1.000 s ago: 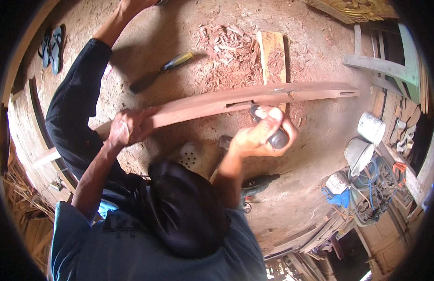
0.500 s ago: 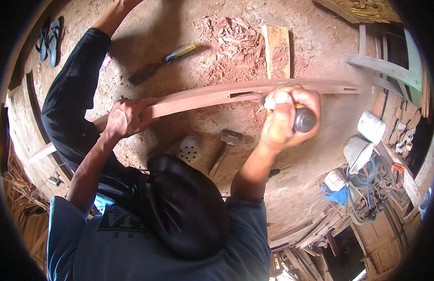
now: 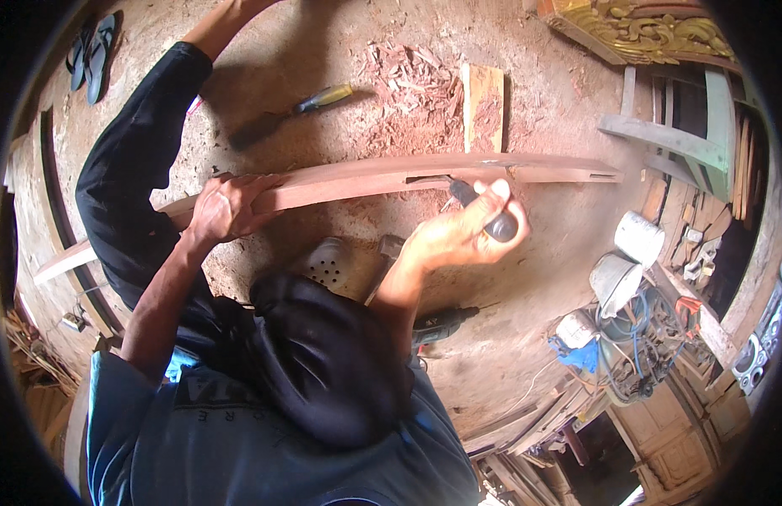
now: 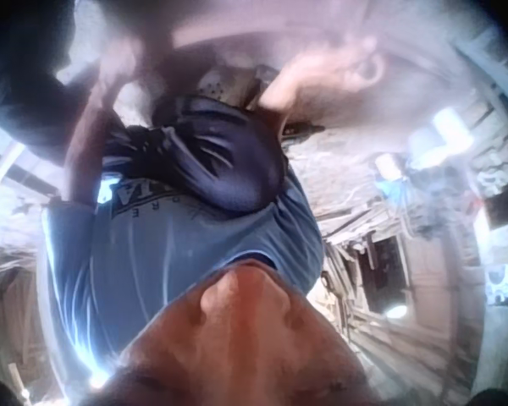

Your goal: The person carves a long wooden plank using a chisel and hammer, repeatedly striking the chisel to remove wood shavings. The person adjusts the plank and continues carving along its length.

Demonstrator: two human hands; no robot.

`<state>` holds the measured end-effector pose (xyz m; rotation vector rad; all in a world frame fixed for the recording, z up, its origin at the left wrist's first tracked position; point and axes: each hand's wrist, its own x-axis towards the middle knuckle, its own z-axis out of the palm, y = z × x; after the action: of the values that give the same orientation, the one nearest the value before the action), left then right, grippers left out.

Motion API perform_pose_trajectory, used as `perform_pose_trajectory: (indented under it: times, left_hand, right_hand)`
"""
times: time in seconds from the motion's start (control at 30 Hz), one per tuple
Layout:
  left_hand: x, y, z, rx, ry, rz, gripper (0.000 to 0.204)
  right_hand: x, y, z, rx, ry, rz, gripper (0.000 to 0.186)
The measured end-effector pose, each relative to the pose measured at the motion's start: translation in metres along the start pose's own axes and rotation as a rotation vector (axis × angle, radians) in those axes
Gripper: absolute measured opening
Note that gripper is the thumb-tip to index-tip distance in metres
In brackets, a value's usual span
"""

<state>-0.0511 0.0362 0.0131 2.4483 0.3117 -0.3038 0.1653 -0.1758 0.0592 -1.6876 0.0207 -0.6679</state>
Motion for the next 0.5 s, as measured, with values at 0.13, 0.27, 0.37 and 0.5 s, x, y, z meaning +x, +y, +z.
perform_pose_trajectory:
  times: [0.13,0.27,0.37,0.5]
  left_hand:
    - [0.001,-0.002,-0.001,0.054,-0.003,-0.012,0.05]
    - [0.003,-0.004,-0.001,0.034,-0.009,0.006,0.05]
    - [0.004,-0.003,-0.002,0.024,0.032,0.024,0.048]
    - [0.006,0.0,-0.004,0.026,0.01,0.013,0.047]
  right_hand:
    - [0.014,-0.009,-0.011,0.171,-0.4,0.07,0.014]
    - [0.046,-0.007,-0.024,0.332,-0.799,0.124,0.013]
    - [0.067,0.001,-0.023,0.305,-0.913,0.119,0.013]
    - [0.068,0.016,-0.014,0.243,-0.905,0.127,0.013]
